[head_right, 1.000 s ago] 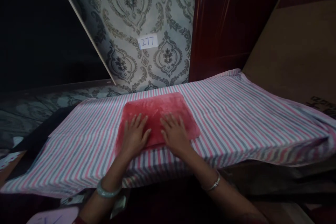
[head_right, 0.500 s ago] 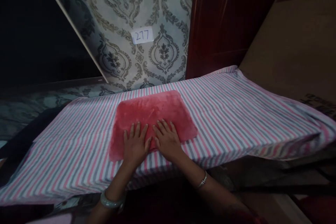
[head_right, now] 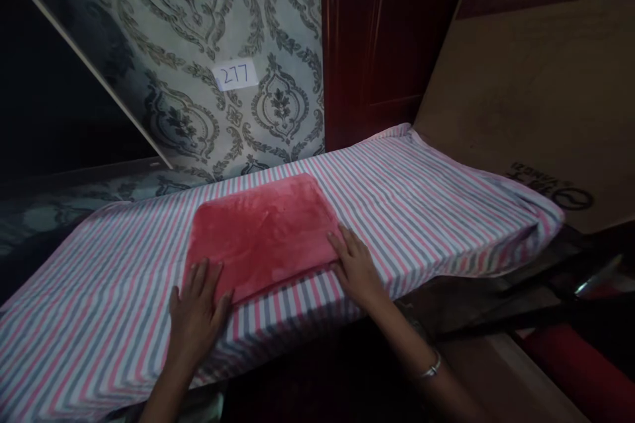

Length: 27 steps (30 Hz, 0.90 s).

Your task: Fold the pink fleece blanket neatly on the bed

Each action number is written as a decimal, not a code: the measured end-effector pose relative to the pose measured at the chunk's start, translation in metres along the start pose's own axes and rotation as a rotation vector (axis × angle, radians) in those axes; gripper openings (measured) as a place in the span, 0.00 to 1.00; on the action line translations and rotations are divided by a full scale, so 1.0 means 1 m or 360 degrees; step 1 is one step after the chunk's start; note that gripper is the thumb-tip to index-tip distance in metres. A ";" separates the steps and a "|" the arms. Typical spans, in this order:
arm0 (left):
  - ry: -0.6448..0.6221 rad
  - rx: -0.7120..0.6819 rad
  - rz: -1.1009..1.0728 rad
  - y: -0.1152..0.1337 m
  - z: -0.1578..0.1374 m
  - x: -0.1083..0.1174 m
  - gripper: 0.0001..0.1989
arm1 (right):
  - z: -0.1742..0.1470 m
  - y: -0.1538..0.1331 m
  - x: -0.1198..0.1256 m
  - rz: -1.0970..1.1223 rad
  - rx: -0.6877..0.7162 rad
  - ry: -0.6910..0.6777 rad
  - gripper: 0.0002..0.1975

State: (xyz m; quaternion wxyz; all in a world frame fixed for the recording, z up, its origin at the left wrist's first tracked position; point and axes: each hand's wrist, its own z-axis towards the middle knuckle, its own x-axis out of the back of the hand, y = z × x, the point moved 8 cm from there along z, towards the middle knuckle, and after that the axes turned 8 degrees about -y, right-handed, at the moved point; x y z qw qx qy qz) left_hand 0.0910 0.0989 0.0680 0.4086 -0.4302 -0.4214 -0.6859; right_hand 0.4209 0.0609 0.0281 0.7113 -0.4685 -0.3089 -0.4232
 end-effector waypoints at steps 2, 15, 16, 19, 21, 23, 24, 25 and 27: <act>0.0090 0.0139 -0.0313 -0.019 -0.007 0.003 0.28 | -0.002 0.013 0.001 0.0198 0.0014 0.0010 0.29; 0.0067 0.1192 -0.1816 -0.080 -0.005 -0.004 0.45 | 0.028 0.024 0.003 0.0361 -0.0360 0.0045 0.33; 0.0067 0.1201 -0.1834 -0.080 -0.003 -0.004 0.45 | 0.030 0.024 0.002 0.0391 -0.0365 0.0075 0.33; 0.0000 0.1181 -0.1978 -0.074 0.005 -0.004 0.44 | 0.035 0.028 0.002 0.0575 -0.0372 0.0142 0.33; -0.0023 0.1141 -0.2102 -0.068 0.008 -0.002 0.41 | 0.038 0.030 0.003 0.0746 -0.0389 0.0153 0.33; 0.0007 0.1099 -0.2198 -0.064 0.009 0.004 0.38 | 0.039 0.031 0.006 0.0949 -0.0417 0.0152 0.34; 0.0029 0.1098 -0.2226 -0.064 0.008 0.007 0.37 | 0.039 0.031 0.007 0.1047 -0.0433 0.0156 0.34; 0.0051 0.1111 -0.2240 -0.064 0.007 0.009 0.37 | 0.038 0.031 0.008 0.1133 -0.0447 0.0163 0.34; 0.0077 0.1150 -0.2253 -0.066 0.003 0.010 0.38 | 0.035 0.031 0.009 0.1246 -0.0476 0.0178 0.35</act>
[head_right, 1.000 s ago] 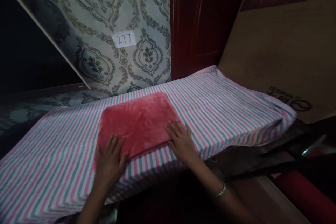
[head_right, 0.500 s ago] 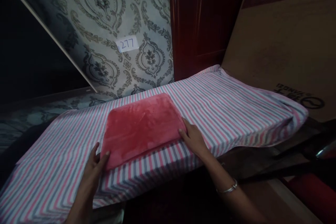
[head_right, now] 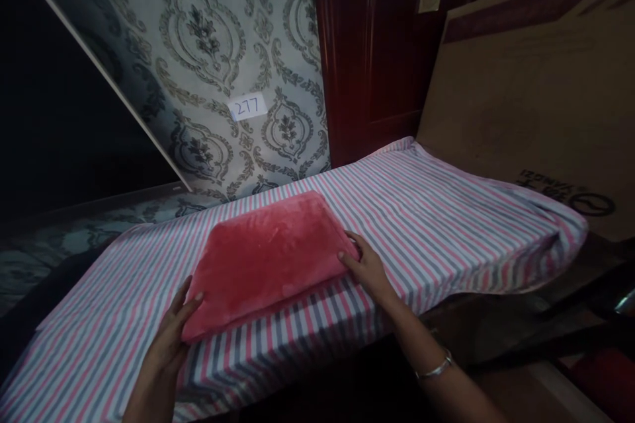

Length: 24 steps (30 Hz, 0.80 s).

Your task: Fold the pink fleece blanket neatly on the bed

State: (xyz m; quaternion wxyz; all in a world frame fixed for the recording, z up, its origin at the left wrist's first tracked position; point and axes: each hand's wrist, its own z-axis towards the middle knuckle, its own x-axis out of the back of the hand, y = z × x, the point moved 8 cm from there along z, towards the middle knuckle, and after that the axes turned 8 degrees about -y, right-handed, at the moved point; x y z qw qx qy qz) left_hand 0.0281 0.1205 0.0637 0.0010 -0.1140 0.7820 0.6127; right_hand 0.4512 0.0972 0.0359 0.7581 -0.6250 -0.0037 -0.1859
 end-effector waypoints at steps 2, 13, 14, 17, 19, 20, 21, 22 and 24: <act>-0.0016 0.0042 -0.0017 -0.004 -0.001 0.001 0.38 | -0.003 0.004 0.000 0.0051 -0.0037 -0.0016 0.36; -0.0115 0.0106 -0.0041 -0.026 0.014 0.007 0.35 | -0.003 0.018 -0.009 0.0010 -0.0150 -0.0124 0.40; -0.0119 0.0110 -0.0068 -0.028 0.013 0.008 0.35 | -0.003 0.018 -0.009 0.0024 -0.0144 -0.0112 0.40; -0.0153 0.0098 -0.0148 -0.027 0.009 0.007 0.38 | -0.003 0.013 -0.008 0.0093 -0.0107 -0.0074 0.39; -0.0182 0.0081 -0.0190 -0.023 0.003 0.004 0.41 | -0.002 0.006 -0.006 0.0160 -0.0082 -0.0060 0.38; -0.0189 0.0067 -0.0206 -0.020 0.000 0.002 0.42 | -0.001 0.001 -0.005 0.0191 -0.0073 -0.0055 0.38; -0.0184 0.0045 -0.0215 -0.016 -0.003 0.000 0.42 | 0.001 -0.003 -0.003 0.0217 -0.0069 -0.0052 0.38; -0.0173 0.0022 -0.0217 -0.012 -0.005 -0.002 0.42 | 0.002 -0.007 -0.001 0.0236 -0.0073 -0.0046 0.39; -0.0168 -0.0021 -0.0207 -0.005 -0.011 -0.006 0.42 | 0.004 -0.010 0.004 0.0269 -0.0105 -0.0027 0.40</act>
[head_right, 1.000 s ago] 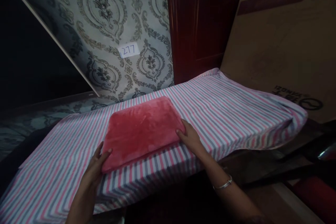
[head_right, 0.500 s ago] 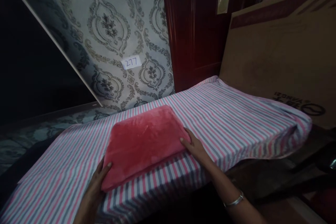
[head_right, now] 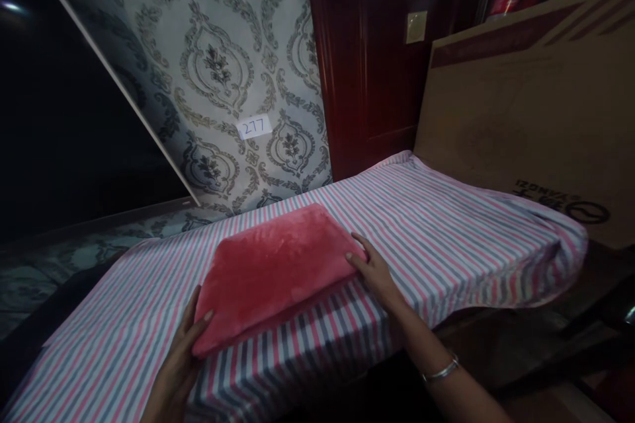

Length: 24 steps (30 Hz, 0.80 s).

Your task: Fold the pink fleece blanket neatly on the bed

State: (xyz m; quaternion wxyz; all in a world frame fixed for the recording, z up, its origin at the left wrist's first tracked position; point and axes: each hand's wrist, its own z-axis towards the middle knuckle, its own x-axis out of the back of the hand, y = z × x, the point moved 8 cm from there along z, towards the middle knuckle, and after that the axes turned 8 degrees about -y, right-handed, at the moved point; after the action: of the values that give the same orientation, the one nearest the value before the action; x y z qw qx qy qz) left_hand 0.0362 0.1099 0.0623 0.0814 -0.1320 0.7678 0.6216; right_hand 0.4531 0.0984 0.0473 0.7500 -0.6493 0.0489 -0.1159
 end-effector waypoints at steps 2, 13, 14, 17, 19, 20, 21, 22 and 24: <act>-0.0004 -0.0018 0.0011 0.002 -0.005 -0.005 0.42 | 0.001 0.004 0.006 0.0009 -0.0039 0.0027 0.41; 0.0025 0.0068 -0.0103 -0.006 -0.018 -0.014 0.39 | -0.049 -0.012 -0.007 -0.1104 0.0682 0.0414 0.34; 0.0028 0.0069 -0.0111 -0.005 -0.018 -0.015 0.39 | -0.058 -0.022 -0.023 -0.1243 0.0820 0.0375 0.34; 0.0050 0.0062 -0.0142 -0.001 -0.018 -0.019 0.37 | -0.077 -0.038 -0.080 -0.1549 0.1054 0.0090 0.38; 0.0069 0.0050 -0.0171 0.001 -0.020 -0.022 0.35 | -0.081 -0.040 -0.113 -0.1643 0.1103 -0.0069 0.42; 0.0081 0.0048 -0.0190 0.002 -0.021 -0.023 0.35 | -0.081 -0.041 -0.125 -0.1662 0.1109 -0.0109 0.43; 0.0087 0.0044 -0.0213 0.003 -0.022 -0.025 0.34 | -0.079 -0.042 -0.135 -0.1671 0.1110 -0.0140 0.45; 0.0088 0.0036 -0.0237 0.004 -0.023 -0.027 0.34 | -0.076 -0.042 -0.144 -0.1674 0.1104 -0.0166 0.46; 0.0075 0.0012 -0.0281 0.007 -0.024 -0.030 0.35 | -0.068 -0.043 -0.153 -0.1672 0.1066 -0.0197 0.48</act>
State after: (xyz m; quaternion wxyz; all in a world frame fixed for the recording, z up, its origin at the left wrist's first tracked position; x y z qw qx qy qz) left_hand 0.0640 0.0911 0.0825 0.1182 -0.2135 0.7572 0.6059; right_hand 0.2847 0.0641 0.0676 0.7571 -0.3217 -0.3595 -0.4405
